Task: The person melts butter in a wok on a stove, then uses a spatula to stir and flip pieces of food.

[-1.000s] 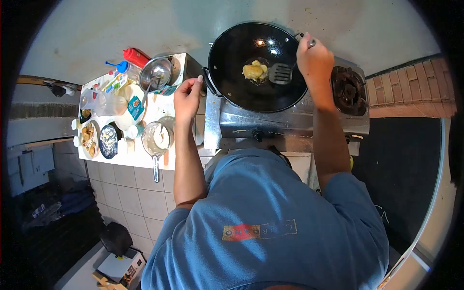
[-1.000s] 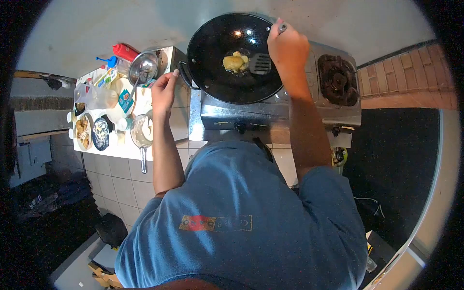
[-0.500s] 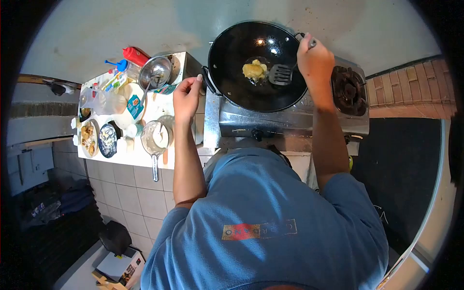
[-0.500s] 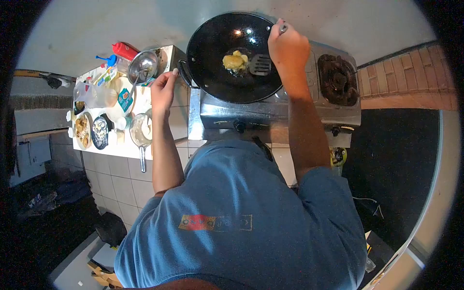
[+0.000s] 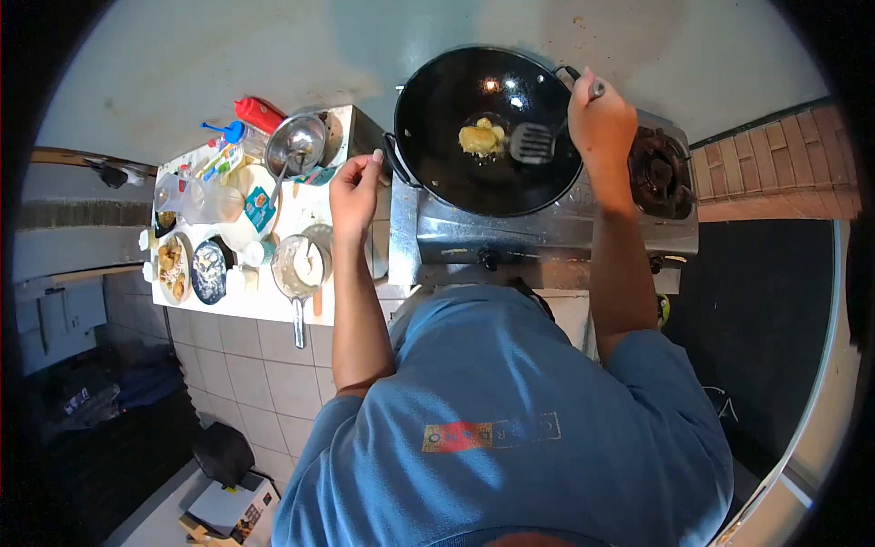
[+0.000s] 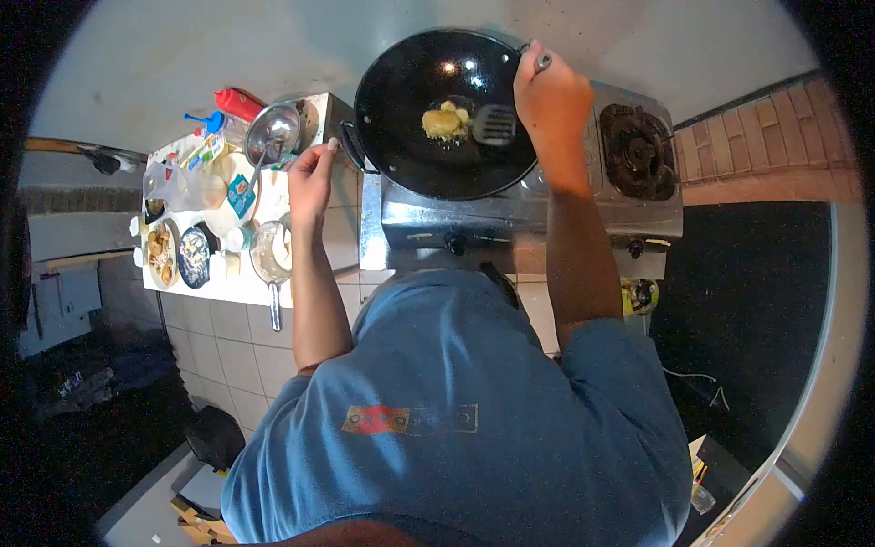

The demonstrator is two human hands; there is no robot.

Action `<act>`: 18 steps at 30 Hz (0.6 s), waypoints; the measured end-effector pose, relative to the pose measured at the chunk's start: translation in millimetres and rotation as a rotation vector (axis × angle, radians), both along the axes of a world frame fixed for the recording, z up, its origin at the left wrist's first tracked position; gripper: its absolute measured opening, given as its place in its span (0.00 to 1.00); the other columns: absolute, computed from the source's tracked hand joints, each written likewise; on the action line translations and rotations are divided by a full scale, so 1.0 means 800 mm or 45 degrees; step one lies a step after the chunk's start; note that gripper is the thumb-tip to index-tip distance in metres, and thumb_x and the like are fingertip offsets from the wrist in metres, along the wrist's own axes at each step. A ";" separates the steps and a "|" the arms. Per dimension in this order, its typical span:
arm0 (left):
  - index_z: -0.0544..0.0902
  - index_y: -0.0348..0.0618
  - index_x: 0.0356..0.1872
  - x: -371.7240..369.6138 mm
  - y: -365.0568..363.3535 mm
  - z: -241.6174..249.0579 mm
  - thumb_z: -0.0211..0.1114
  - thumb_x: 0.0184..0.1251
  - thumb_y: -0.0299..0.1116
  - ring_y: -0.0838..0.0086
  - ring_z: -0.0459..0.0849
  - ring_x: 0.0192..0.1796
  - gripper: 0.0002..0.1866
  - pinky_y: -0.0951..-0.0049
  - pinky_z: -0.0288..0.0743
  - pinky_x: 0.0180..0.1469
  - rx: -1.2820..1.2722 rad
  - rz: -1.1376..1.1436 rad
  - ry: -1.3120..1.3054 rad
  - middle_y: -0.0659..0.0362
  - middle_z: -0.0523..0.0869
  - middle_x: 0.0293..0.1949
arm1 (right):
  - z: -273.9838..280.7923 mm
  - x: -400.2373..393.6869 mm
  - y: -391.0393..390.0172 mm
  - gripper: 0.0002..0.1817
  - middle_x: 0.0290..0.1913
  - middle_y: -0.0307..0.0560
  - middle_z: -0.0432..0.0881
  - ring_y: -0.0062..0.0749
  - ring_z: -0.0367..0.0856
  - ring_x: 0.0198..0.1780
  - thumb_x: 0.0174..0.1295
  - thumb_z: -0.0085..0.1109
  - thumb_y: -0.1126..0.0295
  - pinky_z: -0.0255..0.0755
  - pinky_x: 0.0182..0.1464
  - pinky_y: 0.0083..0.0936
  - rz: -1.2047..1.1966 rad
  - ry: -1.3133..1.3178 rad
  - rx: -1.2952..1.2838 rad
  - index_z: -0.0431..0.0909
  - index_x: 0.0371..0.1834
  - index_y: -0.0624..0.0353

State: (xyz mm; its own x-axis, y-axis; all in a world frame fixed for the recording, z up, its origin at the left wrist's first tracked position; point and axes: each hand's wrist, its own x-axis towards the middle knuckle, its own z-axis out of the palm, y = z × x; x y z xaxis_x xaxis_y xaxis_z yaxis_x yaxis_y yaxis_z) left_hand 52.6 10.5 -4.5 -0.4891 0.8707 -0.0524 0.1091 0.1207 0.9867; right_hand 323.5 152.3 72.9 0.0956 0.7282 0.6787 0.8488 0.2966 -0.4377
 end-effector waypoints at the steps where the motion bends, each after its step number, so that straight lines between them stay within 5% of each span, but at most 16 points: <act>1: 0.81 0.36 0.32 -0.001 0.003 0.003 0.62 0.64 0.38 0.87 0.68 0.25 0.13 0.85 0.61 0.29 0.016 -0.010 0.003 0.69 0.75 0.22 | 0.001 0.001 0.000 0.21 0.18 0.57 0.76 0.58 0.76 0.23 0.61 0.49 0.57 0.69 0.26 0.47 -0.006 0.013 0.028 0.76 0.15 0.59; 18: 0.80 0.39 0.28 0.005 0.005 -0.004 0.62 0.65 0.37 0.88 0.65 0.25 0.12 0.85 0.58 0.29 0.004 0.009 -0.109 0.72 0.74 0.21 | 0.005 0.021 -0.044 0.20 0.27 0.59 0.80 0.55 0.80 0.31 0.64 0.48 0.53 0.72 0.33 0.40 0.025 0.166 -0.386 0.82 0.32 0.60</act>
